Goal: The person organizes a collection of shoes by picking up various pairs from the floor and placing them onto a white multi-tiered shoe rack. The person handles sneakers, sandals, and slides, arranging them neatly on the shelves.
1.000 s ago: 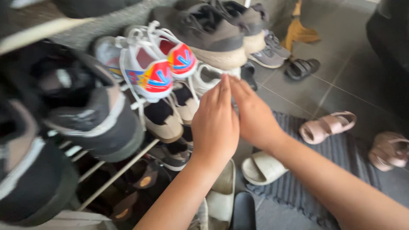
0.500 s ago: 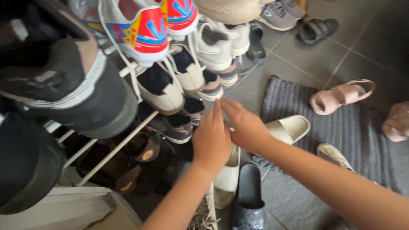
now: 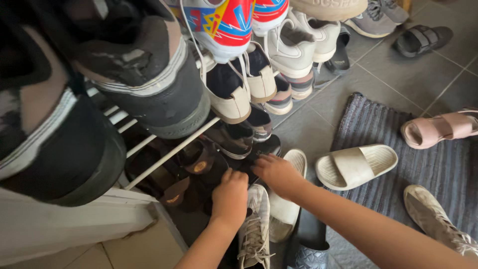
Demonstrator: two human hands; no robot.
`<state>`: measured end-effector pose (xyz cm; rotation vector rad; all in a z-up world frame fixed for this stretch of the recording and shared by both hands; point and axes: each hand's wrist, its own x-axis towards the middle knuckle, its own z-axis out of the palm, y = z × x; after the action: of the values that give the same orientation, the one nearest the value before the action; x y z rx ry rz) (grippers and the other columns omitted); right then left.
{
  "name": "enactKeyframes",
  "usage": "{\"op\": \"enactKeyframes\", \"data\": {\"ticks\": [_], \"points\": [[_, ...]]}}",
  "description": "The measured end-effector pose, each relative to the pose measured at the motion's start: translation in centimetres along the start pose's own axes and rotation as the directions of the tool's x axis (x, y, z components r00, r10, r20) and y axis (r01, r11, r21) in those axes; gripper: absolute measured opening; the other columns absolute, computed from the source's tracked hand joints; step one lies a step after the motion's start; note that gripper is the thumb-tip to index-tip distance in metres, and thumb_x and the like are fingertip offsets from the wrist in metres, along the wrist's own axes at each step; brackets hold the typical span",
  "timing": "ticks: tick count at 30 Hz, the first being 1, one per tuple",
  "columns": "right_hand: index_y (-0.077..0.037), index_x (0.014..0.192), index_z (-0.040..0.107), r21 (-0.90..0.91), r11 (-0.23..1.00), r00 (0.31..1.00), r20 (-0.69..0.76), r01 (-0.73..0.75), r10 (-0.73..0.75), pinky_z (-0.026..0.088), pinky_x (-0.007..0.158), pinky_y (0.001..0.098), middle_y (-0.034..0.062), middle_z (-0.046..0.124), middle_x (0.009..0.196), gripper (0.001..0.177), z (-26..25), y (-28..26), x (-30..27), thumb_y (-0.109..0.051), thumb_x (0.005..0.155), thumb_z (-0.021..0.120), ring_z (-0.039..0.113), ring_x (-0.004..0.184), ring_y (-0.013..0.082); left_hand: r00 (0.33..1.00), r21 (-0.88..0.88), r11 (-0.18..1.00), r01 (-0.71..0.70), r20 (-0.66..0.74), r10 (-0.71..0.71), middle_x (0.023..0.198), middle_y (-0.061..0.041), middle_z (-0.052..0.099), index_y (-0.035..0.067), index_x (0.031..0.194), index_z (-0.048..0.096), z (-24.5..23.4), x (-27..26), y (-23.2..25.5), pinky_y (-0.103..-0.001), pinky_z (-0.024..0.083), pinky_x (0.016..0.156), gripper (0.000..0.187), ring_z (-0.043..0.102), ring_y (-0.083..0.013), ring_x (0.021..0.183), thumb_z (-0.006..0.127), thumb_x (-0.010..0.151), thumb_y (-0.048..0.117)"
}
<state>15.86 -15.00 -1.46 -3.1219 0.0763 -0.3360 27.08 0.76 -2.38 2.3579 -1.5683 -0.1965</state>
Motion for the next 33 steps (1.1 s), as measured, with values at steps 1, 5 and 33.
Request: {"op": "enactKeyframes", "data": {"ticks": [1, 5, 33], "points": [[-0.008, 0.106, 0.070, -0.082, 0.995, 0.998, 0.002, 0.056, -0.057, 0.047, 0.102, 0.0437, 0.0111, 0.068, 0.113, 0.035, 0.2, -0.3, 0.2, -0.009, 0.072, 0.063, 0.062, 0.117, 0.0304, 1.000, 0.008, 1.000, -0.017, -0.016, 0.017, 0.120, -0.012, 0.065, 0.005, 0.107, 0.063, 0.1, -0.2, 0.1, -0.040, 0.055, 0.094, 0.023, 0.054, -0.0345, 0.131, 0.062, 0.084, 0.003], [-0.009, 0.102, 0.069, -0.056, 0.996, 0.983, 0.173, 0.072, -0.062, 0.043, 0.108, 0.0458, 0.0077, 0.067, 0.101, 0.021, -0.9, -0.7, 0.6, -0.011, 0.083, 0.062, 0.062, 0.107, 0.0290, 0.999, -0.021, 1.000, -0.020, -0.031, 0.019, 0.118, -0.015, 0.064, 0.004, 0.101, 0.061, -0.9, -0.1, 1.7, -0.041, 0.056, 0.091, 0.018, 0.055, -0.0348, 0.129, 0.065, 0.084, 0.002], [-0.008, 0.118, 0.063, -0.288, 0.874, 0.920, -0.141, -0.391, 0.366, 0.055, 0.088, 0.0385, 0.0085, 0.065, 0.114, 0.041, -7.9, 5.7, -10.7, -0.013, 0.078, 0.062, 0.066, 0.105, 0.0270, 0.937, -0.383, 0.857, -0.345, -0.188, 0.293, 0.111, -0.016, 0.067, 0.005, 0.113, 0.064, -0.8, 8.3, 13.1, -0.051, 0.051, 0.086, 0.028, 0.063, -0.0393, 0.106, 0.069, 0.086, 0.011]]}}
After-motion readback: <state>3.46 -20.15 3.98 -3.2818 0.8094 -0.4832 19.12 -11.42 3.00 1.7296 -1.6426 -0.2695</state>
